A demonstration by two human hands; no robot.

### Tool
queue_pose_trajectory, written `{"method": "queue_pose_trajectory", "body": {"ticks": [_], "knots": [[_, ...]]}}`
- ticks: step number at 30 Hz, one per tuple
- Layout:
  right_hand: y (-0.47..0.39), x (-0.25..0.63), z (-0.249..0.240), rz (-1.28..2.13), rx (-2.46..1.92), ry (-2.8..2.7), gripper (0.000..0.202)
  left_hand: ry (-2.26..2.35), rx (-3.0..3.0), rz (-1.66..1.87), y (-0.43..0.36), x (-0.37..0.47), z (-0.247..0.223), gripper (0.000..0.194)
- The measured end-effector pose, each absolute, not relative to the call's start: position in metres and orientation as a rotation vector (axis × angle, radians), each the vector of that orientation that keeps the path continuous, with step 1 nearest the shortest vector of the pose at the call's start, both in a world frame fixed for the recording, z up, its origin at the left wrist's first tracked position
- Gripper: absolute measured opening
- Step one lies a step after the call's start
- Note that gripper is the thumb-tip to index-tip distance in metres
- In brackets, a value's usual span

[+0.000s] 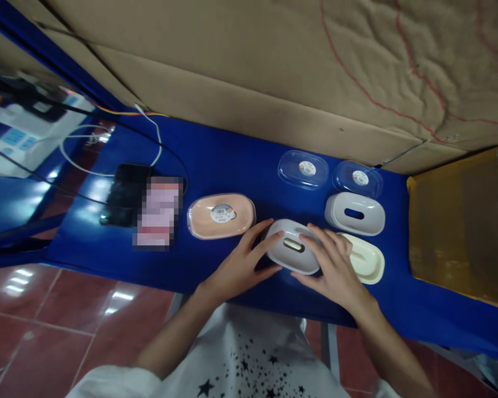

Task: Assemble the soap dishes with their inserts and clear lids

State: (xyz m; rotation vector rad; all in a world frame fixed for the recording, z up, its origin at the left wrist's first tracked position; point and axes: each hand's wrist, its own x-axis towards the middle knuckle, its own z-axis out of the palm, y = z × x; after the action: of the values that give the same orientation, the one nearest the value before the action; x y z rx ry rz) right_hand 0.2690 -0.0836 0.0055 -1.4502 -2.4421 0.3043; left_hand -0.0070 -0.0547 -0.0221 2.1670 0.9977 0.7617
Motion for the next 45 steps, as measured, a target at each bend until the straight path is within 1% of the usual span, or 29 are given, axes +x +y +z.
{"method": "queue_pose_trajectory", "body": {"ticks": [3,6,12,14,19,27,32,38,45], "knots": [[-0.084,0.267,0.006,0.266,-1.439,-2.462,0.079,0.975,2.213,0.76,-0.055,-0.008,-0.019,0.08],[-0.084,0.265,0.007,0.241,-1.415,-2.499,0.079,0.951,2.256,0.737,-0.054,-0.01,-0.017,0.069],[-0.082,0.265,0.008,0.178,-1.369,-2.576,0.066,0.936,2.333,0.736,-0.053,-0.014,-0.014,0.047],[-0.08,0.264,0.007,0.182,-1.357,-2.587,0.064,0.93,2.353,0.75,-0.053,-0.014,-0.013,0.043],[-0.079,0.265,0.006,0.227,-1.273,-2.585,0.067,0.842,2.375,0.78,-0.052,-0.014,-0.014,0.043],[-0.082,0.264,0.012,0.188,-1.257,-2.63,0.07,0.801,2.398,0.801,-0.052,-0.015,-0.017,0.047],[-0.078,0.27,0.012,0.333,-1.247,-2.55,0.075,0.825,2.431,0.731,-0.052,-0.017,-0.011,0.044],[-0.076,0.275,0.011,0.449,-1.217,-2.495,0.076,0.834,2.417,0.718,-0.048,-0.017,0.001,0.045],[-0.075,0.276,0.011,0.487,-1.252,-2.446,0.075,0.833,2.421,0.671,-0.041,-0.014,0.005,0.053]]}}
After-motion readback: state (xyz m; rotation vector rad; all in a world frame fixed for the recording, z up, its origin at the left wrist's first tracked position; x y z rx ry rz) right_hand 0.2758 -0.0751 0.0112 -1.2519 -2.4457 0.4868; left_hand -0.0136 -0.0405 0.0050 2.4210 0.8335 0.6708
